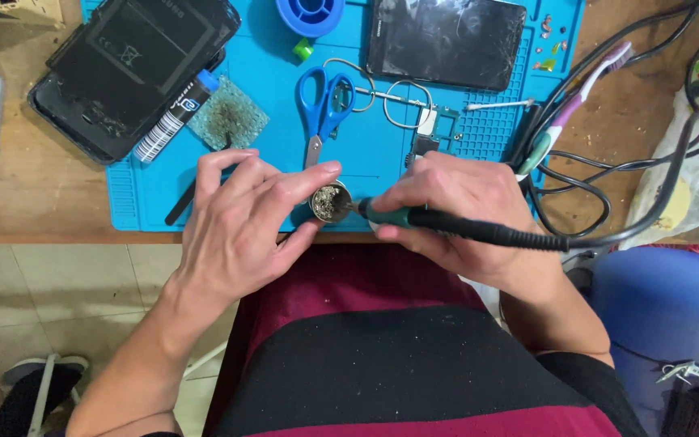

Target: Soldering components and wires onto a mobile phone motherboard using a soldering iron, solder wire, and flux on a repair bench.

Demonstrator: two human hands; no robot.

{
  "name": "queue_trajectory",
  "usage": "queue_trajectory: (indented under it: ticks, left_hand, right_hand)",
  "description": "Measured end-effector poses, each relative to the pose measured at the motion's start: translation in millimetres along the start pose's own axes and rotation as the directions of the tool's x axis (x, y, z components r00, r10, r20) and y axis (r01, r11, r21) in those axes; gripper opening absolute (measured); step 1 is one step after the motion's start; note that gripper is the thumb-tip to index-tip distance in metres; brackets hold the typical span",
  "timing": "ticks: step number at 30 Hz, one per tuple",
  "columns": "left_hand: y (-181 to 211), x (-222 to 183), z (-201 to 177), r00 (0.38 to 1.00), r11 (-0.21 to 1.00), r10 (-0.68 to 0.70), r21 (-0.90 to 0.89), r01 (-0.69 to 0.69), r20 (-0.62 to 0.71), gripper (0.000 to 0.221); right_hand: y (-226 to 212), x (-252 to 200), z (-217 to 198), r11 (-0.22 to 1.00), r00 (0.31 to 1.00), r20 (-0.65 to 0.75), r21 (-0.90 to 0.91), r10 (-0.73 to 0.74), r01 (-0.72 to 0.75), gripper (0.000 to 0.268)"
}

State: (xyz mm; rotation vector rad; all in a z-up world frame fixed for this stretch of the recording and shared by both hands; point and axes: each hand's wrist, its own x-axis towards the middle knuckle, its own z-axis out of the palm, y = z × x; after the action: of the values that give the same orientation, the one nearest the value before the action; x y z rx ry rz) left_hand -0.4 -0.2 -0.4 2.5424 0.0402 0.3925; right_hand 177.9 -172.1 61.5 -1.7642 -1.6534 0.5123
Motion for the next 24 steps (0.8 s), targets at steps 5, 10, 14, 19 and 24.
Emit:
queue_trajectory:
  ticks: [5, 10, 14, 19, 24]
  left_hand:
    - [0.0, -0.2, -0.2, 1.0, 1.0, 0.005, 0.011, -0.005, -0.01, 0.062]
    - [-0.5, -0.2, 0.0, 1.0, 1.0, 0.002, 0.026, -0.001, -0.027, 0.061]
    - [-1.3, -1.4, 1.3, 1.0, 1.0, 0.007, 0.023, -0.006, -0.03, 0.063]
    - [-1.0, 0.0, -0.8, 0.999, 1.0, 0.027, 0.016, -0.027, -0.033, 0.055]
    - [-1.1, 0.1, -1.7, 0.999, 0.999, 0.016, 0.041, -0.014, -0.028, 0.066]
  right_hand:
    - [-1.8, -2.8, -4.3, 0.999, 0.998, 0.058, -0.047, -0.007, 0.009, 0.024]
    - [2.9, -3.4, 3.2, 0.983, 0.996, -0.073, -0.174, 0.049, -0.061, 0.032]
    - [-6.9, 2.2, -3.3, 0.997, 0.999, -0.027, -0.072, -0.024, 0.022, 0.021]
    - [-7.7, 8.4, 0.7, 0.984, 0.989, -0.034, -0.114, -0.142, 0.137, 0.026]
    - [-12.9, 8.7, -7.1, 0.977, 0.999, 0.001, -0.209, -0.041, 0.04, 0.023]
